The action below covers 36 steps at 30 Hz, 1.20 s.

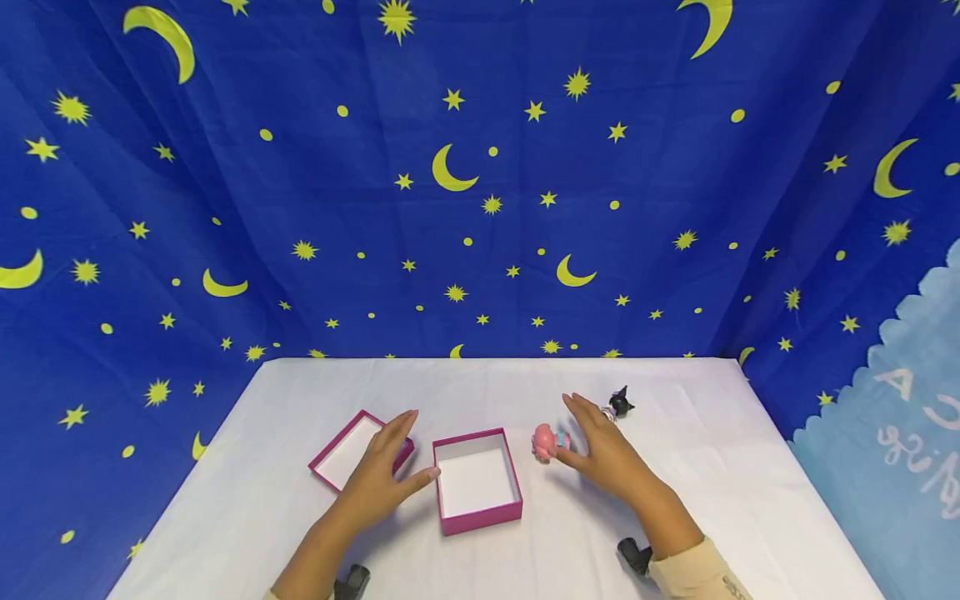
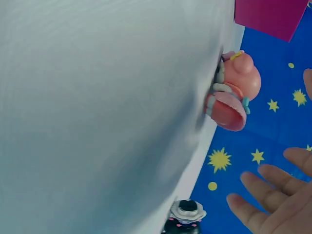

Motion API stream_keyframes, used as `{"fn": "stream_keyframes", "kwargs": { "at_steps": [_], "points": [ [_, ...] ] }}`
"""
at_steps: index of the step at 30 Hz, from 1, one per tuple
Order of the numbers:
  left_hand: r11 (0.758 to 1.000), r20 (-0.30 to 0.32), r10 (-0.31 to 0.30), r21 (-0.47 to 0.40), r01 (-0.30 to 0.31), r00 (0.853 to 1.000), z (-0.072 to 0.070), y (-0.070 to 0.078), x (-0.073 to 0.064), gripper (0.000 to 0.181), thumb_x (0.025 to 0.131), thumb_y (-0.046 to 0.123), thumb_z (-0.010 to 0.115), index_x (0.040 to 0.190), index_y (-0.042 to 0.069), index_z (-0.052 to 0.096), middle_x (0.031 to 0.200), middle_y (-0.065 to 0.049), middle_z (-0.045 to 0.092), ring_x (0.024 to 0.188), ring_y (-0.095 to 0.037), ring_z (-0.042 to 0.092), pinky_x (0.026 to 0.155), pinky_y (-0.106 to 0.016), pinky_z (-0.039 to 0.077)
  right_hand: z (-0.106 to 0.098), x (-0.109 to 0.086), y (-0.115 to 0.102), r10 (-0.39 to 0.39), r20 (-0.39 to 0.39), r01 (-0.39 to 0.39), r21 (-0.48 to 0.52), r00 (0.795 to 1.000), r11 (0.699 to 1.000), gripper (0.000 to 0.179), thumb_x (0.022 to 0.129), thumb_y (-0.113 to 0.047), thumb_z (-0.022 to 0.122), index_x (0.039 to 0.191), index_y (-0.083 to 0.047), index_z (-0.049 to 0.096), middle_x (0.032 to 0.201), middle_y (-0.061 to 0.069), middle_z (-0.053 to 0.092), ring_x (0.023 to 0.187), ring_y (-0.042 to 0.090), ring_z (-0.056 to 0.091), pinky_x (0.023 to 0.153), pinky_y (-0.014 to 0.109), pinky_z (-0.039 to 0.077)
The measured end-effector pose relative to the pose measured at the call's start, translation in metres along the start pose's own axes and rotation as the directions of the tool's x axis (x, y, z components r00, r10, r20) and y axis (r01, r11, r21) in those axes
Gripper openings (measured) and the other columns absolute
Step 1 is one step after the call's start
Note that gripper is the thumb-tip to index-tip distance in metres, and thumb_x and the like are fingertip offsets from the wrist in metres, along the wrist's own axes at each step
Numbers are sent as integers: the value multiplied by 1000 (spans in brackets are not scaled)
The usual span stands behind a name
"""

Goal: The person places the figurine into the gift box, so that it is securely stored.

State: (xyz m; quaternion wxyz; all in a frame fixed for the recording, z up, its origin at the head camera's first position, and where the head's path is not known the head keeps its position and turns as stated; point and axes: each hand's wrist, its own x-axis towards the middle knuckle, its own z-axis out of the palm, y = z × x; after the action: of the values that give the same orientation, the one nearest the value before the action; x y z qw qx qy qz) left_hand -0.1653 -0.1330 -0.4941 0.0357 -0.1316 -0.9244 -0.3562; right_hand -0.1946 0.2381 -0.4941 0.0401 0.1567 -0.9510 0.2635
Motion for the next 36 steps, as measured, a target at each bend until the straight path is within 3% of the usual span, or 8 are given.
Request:
{"fn": "stream_keyframes", "kwargs": {
  "at_steps": [4, 9, 15, 18, 26, 31, 36],
  "points": [
    [999, 54, -14, -41, 16, 998, 4, 3, -6, 102, 79, 71, 71, 160, 21, 32, 165, 0, 32, 150, -30, 35, 120, -57, 37, 2, 1, 4, 12, 30, -13, 54, 999, 998, 81, 89, -37, 77, 155, -9, 39, 157, 22, 40, 143, 49, 40, 114, 68, 36],
    [998, 124, -10, -62, 18, 992, 8, 6, -11, 103, 78, 70, 73, 159, 21, 33, 165, 0, 33, 151, -33, 35, 120, -58, 36, 6, 2, 10, 9, 66, -16, 106, 998, 994, 81, 88, -32, 79, 154, -7, 40, 154, 24, 43, 142, 50, 40, 115, 68, 35],
    [999, 194, 1, -49, 8, 981, 11, 9, -15, 104, 78, 70, 73, 160, 23, 31, 165, 1, 33, 151, -34, 35, 120, -59, 35, 8, 3, 13, 26, 138, -48, 164, 990, 985, 84, 88, -40, 77, 155, -8, 38, 156, 24, 42, 144, 50, 38, 116, 69, 32],
    [999, 211, -7, -40, 16, 977, 12, 10, -17, 106, 77, 70, 74, 161, 22, 29, 166, 2, 32, 152, -34, 34, 121, -60, 34, 9, 4, 14, 35, 166, -66, 185, 985, 981, 84, 88, -41, 76, 156, -8, 38, 155, 24, 44, 141, 48, 44, 116, 67, 34],
    [999, 257, -11, -42, 23, 966, 12, 10, -16, 116, 71, 71, 77, 162, 22, 24, 170, 4, 23, 155, -35, 27, 123, -60, 29, 10, 5, 17, -4, 162, -39, 261, 987, 964, 80, 88, -31, 78, 153, -2, 41, 145, 25, 54, 121, 36, 63, 103, 51, 54],
    [999, 255, 13, -53, 1, 967, 12, 9, -15, 114, 72, 68, 78, 162, 25, 24, 170, 6, 22, 155, -32, 27, 123, -58, 29, 11, 4, 19, -43, 163, -10, 312, 986, 950, 80, 87, -24, 79, 151, 3, 40, 141, 30, 55, 117, 38, 66, 97, 42, 58],
    [997, 245, 50, -66, -35, 968, 11, 9, -14, 110, 73, 67, 78, 162, 30, 23, 170, 7, 22, 155, -32, 27, 123, -59, 29, 10, 4, 21, -34, 192, -37, 351, 981, 936, 81, 86, -21, 80, 152, 3, 39, 140, 30, 53, 107, 29, 69, 87, 29, 62]
  ]
}}
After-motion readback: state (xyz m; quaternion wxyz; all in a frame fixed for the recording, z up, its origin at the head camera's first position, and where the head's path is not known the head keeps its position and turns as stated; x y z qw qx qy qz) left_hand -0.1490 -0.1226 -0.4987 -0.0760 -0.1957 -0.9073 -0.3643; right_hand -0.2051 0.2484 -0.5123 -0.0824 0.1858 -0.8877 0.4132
